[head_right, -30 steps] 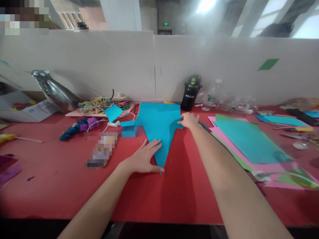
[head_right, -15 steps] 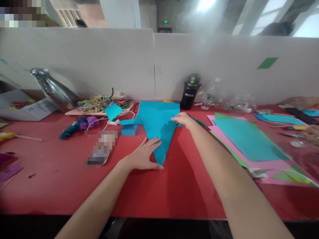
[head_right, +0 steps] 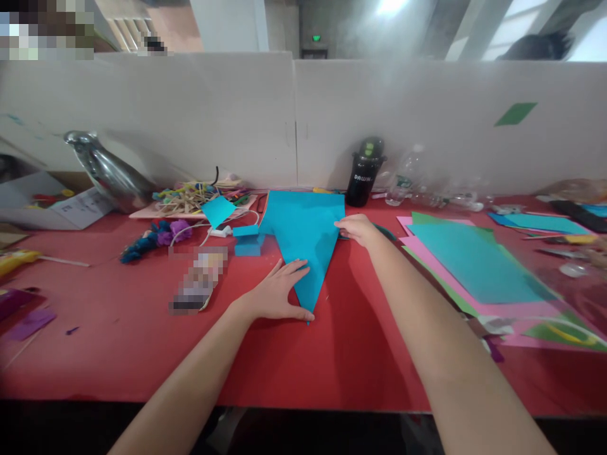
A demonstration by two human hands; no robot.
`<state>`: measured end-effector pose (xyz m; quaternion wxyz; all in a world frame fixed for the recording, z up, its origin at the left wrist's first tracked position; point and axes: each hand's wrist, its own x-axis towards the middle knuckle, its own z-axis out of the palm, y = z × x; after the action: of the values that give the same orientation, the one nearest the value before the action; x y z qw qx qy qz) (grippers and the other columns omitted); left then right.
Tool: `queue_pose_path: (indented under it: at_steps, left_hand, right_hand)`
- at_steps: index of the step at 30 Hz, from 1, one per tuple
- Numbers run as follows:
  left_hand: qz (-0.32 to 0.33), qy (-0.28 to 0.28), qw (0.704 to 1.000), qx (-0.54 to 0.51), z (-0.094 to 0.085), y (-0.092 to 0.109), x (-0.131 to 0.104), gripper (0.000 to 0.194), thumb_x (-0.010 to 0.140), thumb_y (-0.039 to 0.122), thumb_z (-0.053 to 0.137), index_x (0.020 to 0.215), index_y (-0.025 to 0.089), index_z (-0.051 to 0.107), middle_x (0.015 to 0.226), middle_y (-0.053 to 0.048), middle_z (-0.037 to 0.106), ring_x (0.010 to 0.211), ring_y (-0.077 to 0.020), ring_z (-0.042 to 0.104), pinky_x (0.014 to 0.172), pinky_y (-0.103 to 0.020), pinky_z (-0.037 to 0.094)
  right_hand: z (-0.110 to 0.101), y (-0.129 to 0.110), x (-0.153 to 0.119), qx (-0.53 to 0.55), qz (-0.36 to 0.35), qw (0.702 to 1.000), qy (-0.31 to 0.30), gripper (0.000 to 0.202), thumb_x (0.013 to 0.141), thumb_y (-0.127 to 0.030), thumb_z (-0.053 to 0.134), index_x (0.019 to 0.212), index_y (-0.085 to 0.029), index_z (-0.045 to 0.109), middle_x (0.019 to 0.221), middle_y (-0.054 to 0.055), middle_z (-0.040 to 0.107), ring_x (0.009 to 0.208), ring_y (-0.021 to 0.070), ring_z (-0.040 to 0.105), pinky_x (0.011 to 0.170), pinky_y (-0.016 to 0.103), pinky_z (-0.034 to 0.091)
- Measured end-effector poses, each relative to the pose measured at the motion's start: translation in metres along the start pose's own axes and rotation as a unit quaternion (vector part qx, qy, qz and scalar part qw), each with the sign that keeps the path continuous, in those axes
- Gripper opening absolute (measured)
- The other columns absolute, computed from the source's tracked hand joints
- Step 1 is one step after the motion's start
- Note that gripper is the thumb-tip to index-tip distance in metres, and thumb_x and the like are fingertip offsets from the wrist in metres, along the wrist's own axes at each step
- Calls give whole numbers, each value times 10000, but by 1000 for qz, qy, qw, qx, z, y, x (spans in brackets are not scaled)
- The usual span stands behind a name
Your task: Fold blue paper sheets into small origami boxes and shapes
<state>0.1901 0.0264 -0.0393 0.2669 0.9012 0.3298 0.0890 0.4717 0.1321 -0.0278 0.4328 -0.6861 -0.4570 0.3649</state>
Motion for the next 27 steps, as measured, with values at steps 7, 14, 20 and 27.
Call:
queue_pose_path:
  at_steps: [7,14,20,27]
  left_hand:
    - [-23,128,984,-118,-5,11,5,810,745,787,598,1332,229,612,1584,-92,391,1479,-352,300,1230,-521,178]
    - [-65,147,741,-652,-19,16,11,923,872,811,125,1463,186,460,1544,-122,453,1381,-347,470,1110,-492,411]
    - [-73,89,683,-721,-24,21,5,982,838,847,104,1450,172,471,1439,-147,564,1344,-376,502,1029,-563,471]
    - [-34,120,661,-740,-24,17,5,460,939,407,548,1322,156,589,1366,-131,627,1255,-258,606,1017,-341,525]
  right_hand:
    - [6,8,-63,22,-80,996,-37,336,855,-481,679,903,-149,700,751,115,753,704,246,736,725,400,621]
    - [39,-18,-143,-69,-379,920,-75,521,1026,-444,374,1531,-319,349,1624,8,313,1504,235,274,1236,514,231]
    - [68,-18,-167,-312,-504,787,-171,768,978,-573,435,1584,-403,-6,1662,-29,118,1543,281,74,1237,602,-38]
    - [41,-1,-136,-234,-352,895,-141,682,981,-600,395,1582,-327,220,1596,77,367,1436,330,403,1126,560,377]
